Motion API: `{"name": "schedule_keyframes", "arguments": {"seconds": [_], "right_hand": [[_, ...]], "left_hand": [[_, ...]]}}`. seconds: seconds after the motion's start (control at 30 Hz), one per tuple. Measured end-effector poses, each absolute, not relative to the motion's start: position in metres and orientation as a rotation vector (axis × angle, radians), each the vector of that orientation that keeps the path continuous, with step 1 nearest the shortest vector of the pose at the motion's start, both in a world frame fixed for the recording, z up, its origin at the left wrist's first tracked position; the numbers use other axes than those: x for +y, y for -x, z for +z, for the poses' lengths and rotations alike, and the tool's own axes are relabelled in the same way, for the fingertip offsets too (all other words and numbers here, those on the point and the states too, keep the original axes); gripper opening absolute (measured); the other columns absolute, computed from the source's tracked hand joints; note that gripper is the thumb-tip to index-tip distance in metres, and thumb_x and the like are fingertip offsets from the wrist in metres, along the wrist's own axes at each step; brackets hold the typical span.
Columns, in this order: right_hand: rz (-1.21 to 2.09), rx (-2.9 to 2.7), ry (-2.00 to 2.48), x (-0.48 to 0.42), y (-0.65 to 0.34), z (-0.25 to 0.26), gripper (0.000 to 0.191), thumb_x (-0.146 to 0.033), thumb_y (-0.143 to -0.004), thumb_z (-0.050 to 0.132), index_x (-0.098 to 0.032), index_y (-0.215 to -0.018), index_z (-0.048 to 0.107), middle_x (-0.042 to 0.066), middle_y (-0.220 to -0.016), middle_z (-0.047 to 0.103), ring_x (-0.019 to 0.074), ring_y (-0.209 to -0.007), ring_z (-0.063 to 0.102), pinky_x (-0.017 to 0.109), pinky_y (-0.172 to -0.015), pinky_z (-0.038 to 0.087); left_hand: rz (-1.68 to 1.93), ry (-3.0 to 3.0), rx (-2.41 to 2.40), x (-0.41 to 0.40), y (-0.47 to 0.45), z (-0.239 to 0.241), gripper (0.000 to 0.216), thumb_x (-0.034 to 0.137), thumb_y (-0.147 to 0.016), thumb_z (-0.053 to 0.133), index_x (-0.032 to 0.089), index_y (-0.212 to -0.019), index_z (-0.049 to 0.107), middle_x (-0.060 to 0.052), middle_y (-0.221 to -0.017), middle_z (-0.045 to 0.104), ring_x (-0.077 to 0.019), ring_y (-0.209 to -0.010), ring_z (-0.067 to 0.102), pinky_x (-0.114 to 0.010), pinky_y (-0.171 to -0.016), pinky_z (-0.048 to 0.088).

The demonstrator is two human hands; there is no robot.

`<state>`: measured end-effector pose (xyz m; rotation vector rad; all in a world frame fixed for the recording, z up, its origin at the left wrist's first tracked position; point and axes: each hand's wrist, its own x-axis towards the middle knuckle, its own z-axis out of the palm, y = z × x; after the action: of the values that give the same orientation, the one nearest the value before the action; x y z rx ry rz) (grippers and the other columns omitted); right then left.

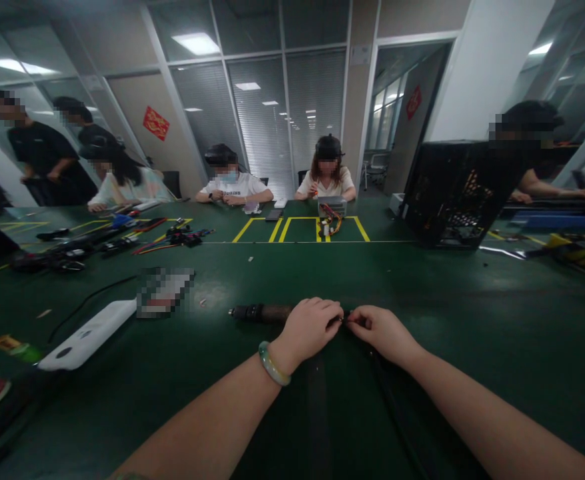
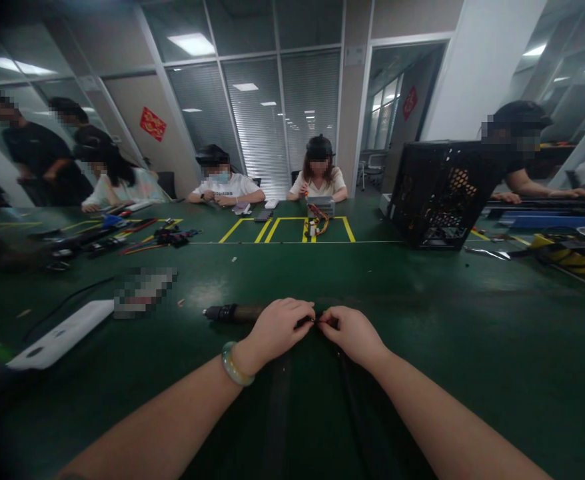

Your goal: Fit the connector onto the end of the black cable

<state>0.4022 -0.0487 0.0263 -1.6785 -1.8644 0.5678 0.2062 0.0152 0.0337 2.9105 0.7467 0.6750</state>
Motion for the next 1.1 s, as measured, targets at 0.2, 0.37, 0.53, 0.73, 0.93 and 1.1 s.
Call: {"name": "schedule_keyframes", "arguments": {"seconds": [0.2, 0.37, 0.53, 0.73, 0.93, 1.1], "right_hand": [[0.559, -1.864, 1.676, -0.0496, -0.4026, 0.0259, 0.011, -0.029, -0.085, 0.060, -0.024, -0.084, 0.069, -0.001, -0.082, 0.068, 0.0163, -0.068, 0.057, 0.026, -0.059, 0.039], [0.564, -1.861, 1.676, -0.0483, -0.4040, 0.0232, 0.011, -0.029, -0.085, 0.060, -0.025, -0.086, 0.070, -0.001, -0.081, 0.068, 0.0161, -0.067, 0.057, 0.025, -0.059, 0.039], [0.592, -1.855, 1.664, -0.0479, -0.4046, 0.0225, 0.013, -0.030, -0.085, 0.059, -0.025, -0.087, 0.070, -0.001, -0.082, 0.068, 0.0163, -0.067, 0.058, 0.025, -0.058, 0.039], [0.577, -1.863, 1.662, -0.0469, -0.4048, 0.0207, 0.012, -0.030, -0.084, 0.060, -0.024, -0.085, 0.070, -0.001, -0.079, 0.068, 0.0156, -0.065, 0.057, 0.025, -0.058, 0.039], [0.585, -1.856, 1.663, -0.0467, -0.4048, 0.0195, 0.012, -0.030, -0.085, 0.060, -0.024, -0.087, 0.070, -0.001, -0.080, 0.068, 0.0159, -0.065, 0.057, 0.026, -0.058, 0.040], [0.599, -1.851, 1.674, -0.0481, -0.4044, 0.0224, 0.012, -0.031, -0.085, 0.060, -0.025, -0.087, 0.070, -0.001, -0.081, 0.068, 0.0160, -0.065, 0.057, 0.026, -0.057, 0.039]], "left_hand": [[0.665, -2.903, 0.782, 0.0151, -0.2066, 0.0333, 0.013, 0.023, -0.090, 0.059, 0.023, -0.103, 0.059, -0.001, -0.109, 0.064, -0.0191, -0.099, 0.058, -0.035, -0.089, 0.044], [0.659, -2.911, 0.775, 0.0152, -0.2066, 0.0338, 0.010, 0.023, -0.092, 0.057, 0.023, -0.100, 0.061, -0.002, -0.106, 0.064, -0.0194, -0.098, 0.058, -0.034, -0.087, 0.045], [0.675, -2.913, 0.753, 0.0155, -0.2063, 0.0337, 0.013, 0.021, -0.090, 0.058, 0.025, -0.102, 0.061, 0.000, -0.107, 0.064, -0.0187, -0.098, 0.058, -0.034, -0.088, 0.044], [0.658, -2.913, 0.797, 0.0157, -0.2070, 0.0332, 0.012, 0.026, -0.089, 0.061, 0.023, -0.101, 0.060, -0.001, -0.103, 0.065, -0.0193, -0.096, 0.058, -0.034, -0.085, 0.044], [0.671, -2.913, 0.750, 0.0154, -0.2061, 0.0345, 0.012, 0.022, -0.091, 0.057, 0.025, -0.101, 0.061, 0.001, -0.106, 0.064, -0.0185, -0.097, 0.058, -0.033, -0.087, 0.044], [0.683, -2.872, 0.793, 0.0152, -0.2059, 0.0342, 0.015, 0.027, -0.089, 0.061, 0.023, -0.103, 0.059, 0.000, -0.103, 0.064, -0.0192, -0.095, 0.058, -0.034, -0.086, 0.044]]}}
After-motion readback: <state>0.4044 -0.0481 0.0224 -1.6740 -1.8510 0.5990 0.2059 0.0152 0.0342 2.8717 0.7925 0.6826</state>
